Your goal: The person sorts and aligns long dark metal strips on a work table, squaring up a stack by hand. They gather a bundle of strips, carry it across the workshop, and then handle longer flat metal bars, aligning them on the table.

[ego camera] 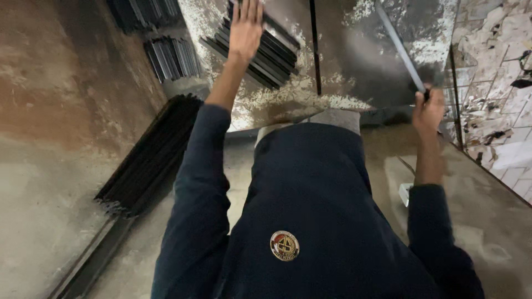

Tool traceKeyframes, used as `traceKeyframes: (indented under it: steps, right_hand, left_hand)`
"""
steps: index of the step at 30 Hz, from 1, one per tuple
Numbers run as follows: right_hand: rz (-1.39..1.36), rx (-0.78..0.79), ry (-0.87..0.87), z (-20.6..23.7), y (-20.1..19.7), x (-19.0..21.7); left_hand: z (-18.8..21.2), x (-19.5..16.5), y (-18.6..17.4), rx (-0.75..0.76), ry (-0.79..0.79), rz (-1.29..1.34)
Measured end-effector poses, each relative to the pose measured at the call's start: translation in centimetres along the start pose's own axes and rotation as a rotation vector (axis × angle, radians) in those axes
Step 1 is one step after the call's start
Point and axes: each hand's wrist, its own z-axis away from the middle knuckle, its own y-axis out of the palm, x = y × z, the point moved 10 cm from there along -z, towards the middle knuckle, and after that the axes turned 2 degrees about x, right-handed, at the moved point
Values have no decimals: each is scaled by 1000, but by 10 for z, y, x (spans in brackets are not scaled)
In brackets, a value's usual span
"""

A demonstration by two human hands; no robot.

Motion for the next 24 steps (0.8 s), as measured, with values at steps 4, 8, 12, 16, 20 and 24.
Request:
traceKeyframes:
  steps: [4, 8, 12, 16, 20, 24]
  right_hand:
    - [-45, -8, -86, 48, 11, 15]
    - [-127, 27, -150, 65, 32, 53]
    - [-202, 54, -228, 52, 53, 100]
    - [-231, 100, -257, 34, 65, 127]
    - [-143, 85, -304, 15, 65, 139]
    - [-155, 124, -327, 0, 64, 133]
  left_hand:
    - [63, -15, 22, 105, -34, 398]
    - [96, -40, 0, -92, -161, 613]
    - [114, -120, 19, 71, -457, 1573]
    - [106, -137, 21, -160, -695, 2082]
    - [87, -121, 17, -178, -694, 1998]
    - [75, -90, 24, -304, -850, 1931]
